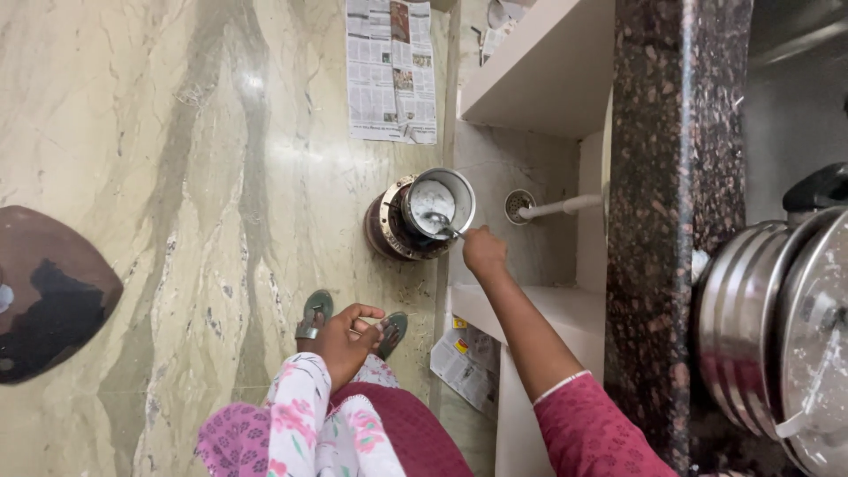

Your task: The person scoops white flour from a metal plate into a wet grinder jar set on the floor, using a spoon to transfer the flour, then ladles water from a pot over the plate and grinder area. The person works at a dark kitchen counter with a basin of water and cloths nearby.

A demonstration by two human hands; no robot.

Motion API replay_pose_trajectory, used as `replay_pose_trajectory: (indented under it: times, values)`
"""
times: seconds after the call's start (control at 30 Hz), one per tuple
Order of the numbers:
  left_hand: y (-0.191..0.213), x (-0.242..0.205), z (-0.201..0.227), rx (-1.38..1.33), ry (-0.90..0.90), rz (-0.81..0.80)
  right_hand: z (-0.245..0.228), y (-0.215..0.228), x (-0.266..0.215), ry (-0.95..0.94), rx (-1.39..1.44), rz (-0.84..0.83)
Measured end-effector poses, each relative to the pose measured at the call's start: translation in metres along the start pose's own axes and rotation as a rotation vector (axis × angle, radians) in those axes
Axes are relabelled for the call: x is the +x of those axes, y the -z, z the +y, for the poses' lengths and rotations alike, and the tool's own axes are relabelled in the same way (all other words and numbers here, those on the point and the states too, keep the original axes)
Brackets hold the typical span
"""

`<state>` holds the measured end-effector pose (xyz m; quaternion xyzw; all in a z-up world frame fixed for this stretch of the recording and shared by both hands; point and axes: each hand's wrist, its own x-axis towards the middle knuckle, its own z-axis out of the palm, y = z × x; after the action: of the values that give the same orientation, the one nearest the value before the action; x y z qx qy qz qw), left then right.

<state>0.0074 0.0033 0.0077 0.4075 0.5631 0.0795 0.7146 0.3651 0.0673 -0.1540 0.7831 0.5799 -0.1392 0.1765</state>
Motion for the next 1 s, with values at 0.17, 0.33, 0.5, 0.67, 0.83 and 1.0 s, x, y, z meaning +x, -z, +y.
replay_pose_trajectory:
  times: [0.17,0.33,0.5,0.67,0.83,1.0]
  values:
    - [0.002,0.004,-0.010,0.017,-0.004,-0.021,-0.004,0.034,-0.019,-0.036,0.064,0.000]
    - [-0.001,0.004,-0.007,0.005,-0.011,-0.034,-0.012,0.035,-0.023,-0.032,0.099,-0.019]
    - [-0.004,-0.002,0.003,0.041,0.024,-0.036,-0.015,-0.001,-0.013,-0.037,0.090,-0.064]
    - [-0.009,0.008,-0.008,-0.014,-0.021,-0.017,-0.012,-0.004,-0.009,-0.034,0.088,-0.034]
    - [-0.004,0.006,-0.007,0.053,-0.007,0.008,-0.019,0.033,-0.020,-0.043,0.118,-0.026]
    - [-0.009,0.009,-0.016,-0.004,-0.005,-0.021,-0.038,0.052,-0.024,0.016,0.164,0.110]
